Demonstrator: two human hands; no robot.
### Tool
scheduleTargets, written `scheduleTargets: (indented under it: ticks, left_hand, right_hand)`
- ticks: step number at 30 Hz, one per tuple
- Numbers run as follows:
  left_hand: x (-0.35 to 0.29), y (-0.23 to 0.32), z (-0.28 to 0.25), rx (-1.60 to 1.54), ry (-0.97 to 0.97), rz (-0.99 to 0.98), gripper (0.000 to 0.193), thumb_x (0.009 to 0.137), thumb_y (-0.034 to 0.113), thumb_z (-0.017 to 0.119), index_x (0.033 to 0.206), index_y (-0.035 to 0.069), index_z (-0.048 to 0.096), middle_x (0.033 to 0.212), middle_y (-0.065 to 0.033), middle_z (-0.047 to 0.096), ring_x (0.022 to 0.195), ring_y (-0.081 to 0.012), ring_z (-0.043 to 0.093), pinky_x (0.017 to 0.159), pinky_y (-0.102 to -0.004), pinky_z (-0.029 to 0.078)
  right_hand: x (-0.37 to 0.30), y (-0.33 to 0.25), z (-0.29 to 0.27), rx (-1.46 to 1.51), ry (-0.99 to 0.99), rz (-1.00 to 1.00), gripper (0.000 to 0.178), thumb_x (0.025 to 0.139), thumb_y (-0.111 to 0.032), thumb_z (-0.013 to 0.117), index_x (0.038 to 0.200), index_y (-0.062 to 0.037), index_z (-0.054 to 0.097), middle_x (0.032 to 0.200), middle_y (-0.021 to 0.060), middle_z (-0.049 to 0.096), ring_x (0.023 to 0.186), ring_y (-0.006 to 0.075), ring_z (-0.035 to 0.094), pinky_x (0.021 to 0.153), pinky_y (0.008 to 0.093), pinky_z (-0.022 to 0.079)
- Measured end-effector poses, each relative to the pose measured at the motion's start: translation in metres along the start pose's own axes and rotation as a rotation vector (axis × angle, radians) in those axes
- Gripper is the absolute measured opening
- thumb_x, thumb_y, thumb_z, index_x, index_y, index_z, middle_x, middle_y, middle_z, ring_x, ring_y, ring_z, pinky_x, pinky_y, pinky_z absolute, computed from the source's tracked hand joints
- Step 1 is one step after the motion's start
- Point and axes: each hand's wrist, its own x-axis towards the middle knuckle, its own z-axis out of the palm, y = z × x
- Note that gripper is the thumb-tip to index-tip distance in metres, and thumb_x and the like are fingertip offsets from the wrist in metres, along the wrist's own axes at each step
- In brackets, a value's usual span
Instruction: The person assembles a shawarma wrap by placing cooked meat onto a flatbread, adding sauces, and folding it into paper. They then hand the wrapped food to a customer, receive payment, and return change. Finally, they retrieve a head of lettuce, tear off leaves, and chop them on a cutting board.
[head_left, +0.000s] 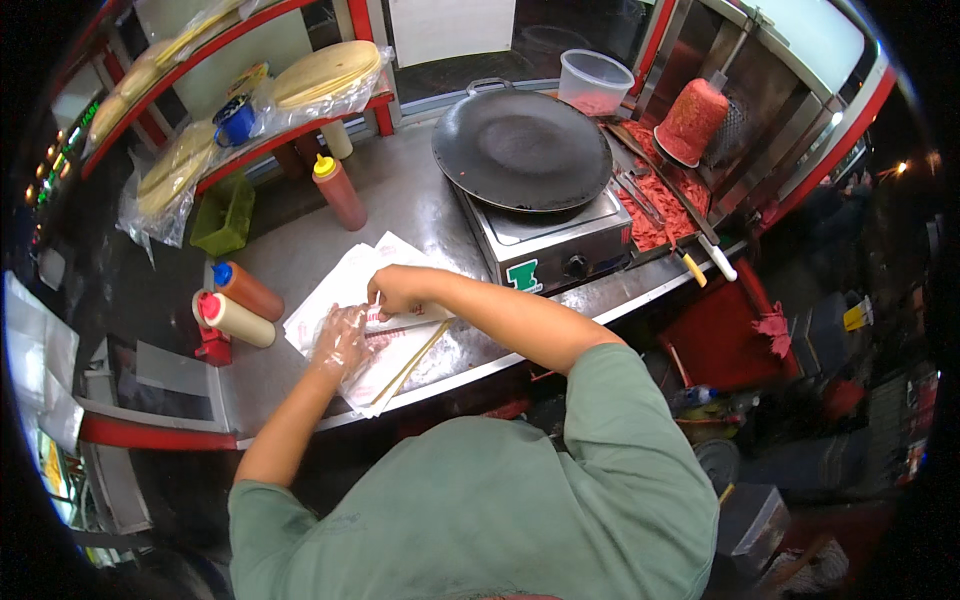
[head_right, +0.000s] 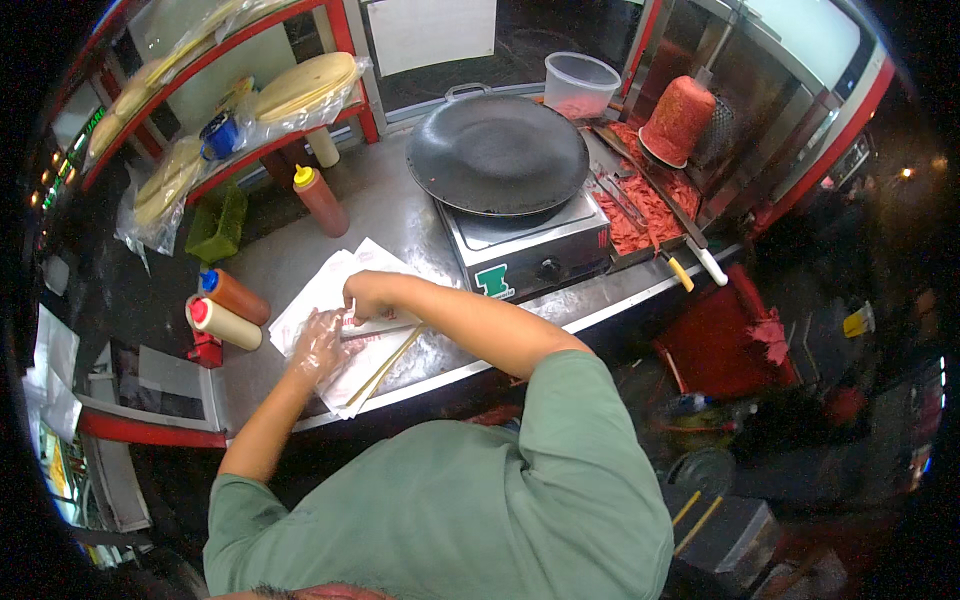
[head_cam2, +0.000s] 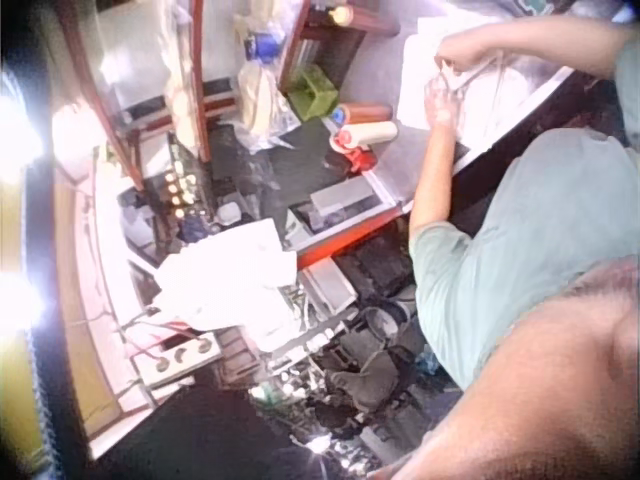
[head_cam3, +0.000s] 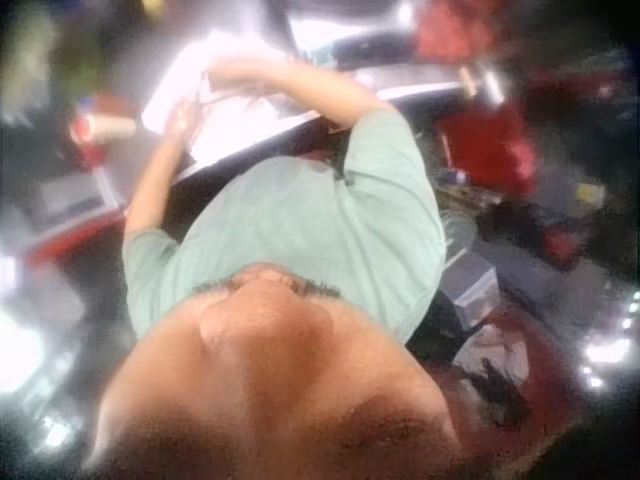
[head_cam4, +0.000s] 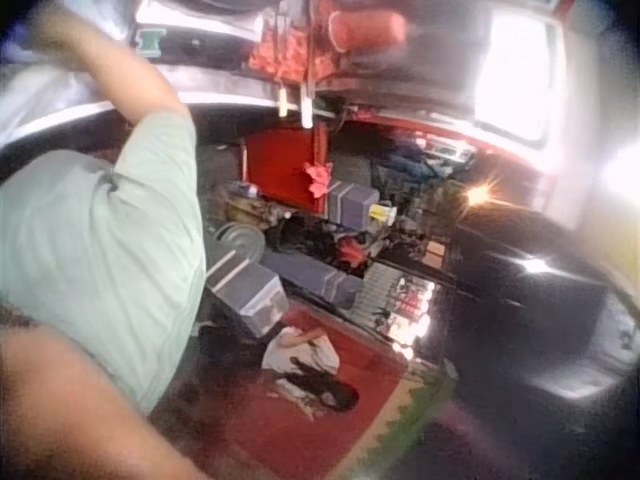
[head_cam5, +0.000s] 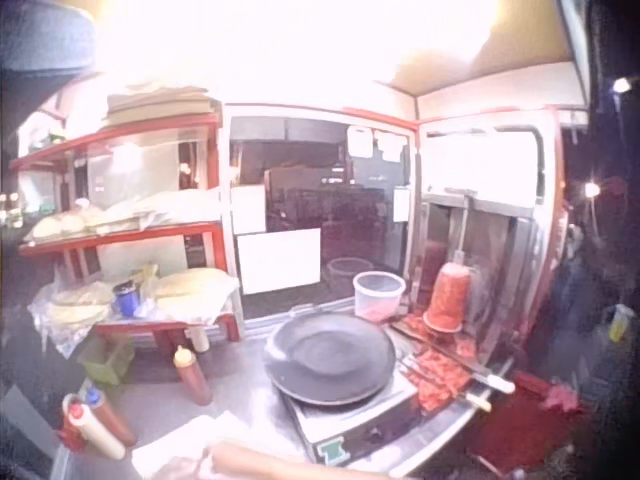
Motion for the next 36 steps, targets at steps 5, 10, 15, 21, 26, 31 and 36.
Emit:
scheduleTargets:
  ticks: [5, 10, 15, 21, 26, 31, 36]
  left_hand:
    - [0.015, -0.014, 0.010, -0.185, -0.362, -0.236, 0.058, 0.092, 0.041, 0.074, 0.133, 0.002, 0.058, 0.126, -0.0180, 0.063, 0.115, -0.0347, 0.062, 0.103, -0.0454, 0.050]
    - [-0.011, -0.044, 0.003, 0.005, -0.344, 0.062, 0.056, 0.097, 0.044, 0.064, 0.136, 0.005, 0.060, 0.134, -0.0161, 0.062, 0.127, -0.0349, 0.058, 0.113, -0.0460, 0.042]
    - [-0.066, -0.052, -0.040, -0.329, -0.165, -0.531, 0.044, 0.099, 0.039, 0.068, 0.127, 0.005, 0.067, 0.132, -0.0163, 0.068, 0.123, -0.0283, 0.064, 0.107, -0.0443, 0.049]
    - [-0.102, 0.027, -0.005, -2.078, 0.561, -1.456, 0.059, 0.107, 0.035, 0.062, 0.141, -0.011, 0.045, 0.141, -0.0272, 0.055, 0.129, -0.0321, 0.061, 0.111, -0.0444, 0.052]
    - [-0.123, 0.081, -0.003, -1.152, 0.587, -1.168, 0.042, 0.106, 0.023, 0.064, 0.136, -0.005, 0.055, 0.128, -0.0213, 0.063, 0.123, -0.0333, 0.062, 0.108, -0.0441, 0.053]
    - [-0.132, 0.056, -0.031, -0.324, 0.182, -0.421, 0.060, 0.093, 0.026, 0.076, 0.146, 0.006, 0.056, 0.134, -0.0156, 0.067, 0.127, -0.0353, 0.061, 0.109, -0.0464, 0.047]
    - [-0.122, 0.006, -0.023, -0.454, 0.075, -0.194, 0.050, 0.091, 0.033, 0.077, 0.134, 0.011, 0.066, 0.122, -0.0127, 0.069, 0.112, -0.0357, 0.063, 0.100, -0.0496, 0.049]
  right_hand:
    - [-0.030, -0.008, 0.061, -0.464, 0.426, -0.181, 0.024, 0.090, -0.013, 0.067, 0.107, 0.0026, 0.072, 0.101, 0.0195, 0.074, 0.103, 0.0362, 0.069, 0.091, 0.0562, 0.055]
    - [-0.029, -0.013, 0.081, -0.418, 0.478, -0.098, 0.020, 0.091, -0.014, 0.062, 0.102, -0.0014, 0.073, 0.102, 0.0159, 0.074, 0.102, 0.0340, 0.068, 0.088, 0.0561, 0.051]
    - [-0.017, -0.005, 0.065, -0.419, 0.378, -0.104, 0.018, 0.089, -0.008, 0.060, 0.102, -0.0002, 0.069, 0.102, 0.0171, 0.073, 0.107, 0.0351, 0.067, 0.086, 0.0545, 0.054]
    - [-0.060, -0.016, 0.080, -0.358, 0.481, -0.222, 0.034, 0.083, 0.000, 0.059, 0.117, 0.0008, 0.064, 0.108, 0.0147, 0.069, 0.107, 0.0338, 0.062, 0.090, 0.0463, 0.047]
    - [-0.097, -0.032, 0.099, -0.378, 0.406, -0.262, 0.049, 0.084, 0.000, 0.059, 0.133, 0.0017, 0.061, 0.121, 0.0156, 0.065, 0.118, 0.0344, 0.057, 0.102, 0.0488, 0.043]
    - [-0.093, -0.032, 0.096, -0.376, 0.477, -0.319, 0.056, 0.087, -0.013, 0.073, 0.140, -0.0028, 0.059, 0.124, 0.0138, 0.064, 0.119, 0.0325, 0.055, 0.109, 0.0516, 0.038]
    - [-0.088, -0.021, 0.083, -0.436, 0.310, -0.334, 0.052, 0.089, -0.023, 0.075, 0.138, -0.0083, 0.063, 0.125, 0.0121, 0.065, 0.119, 0.0305, 0.057, 0.110, 0.0537, 0.035]
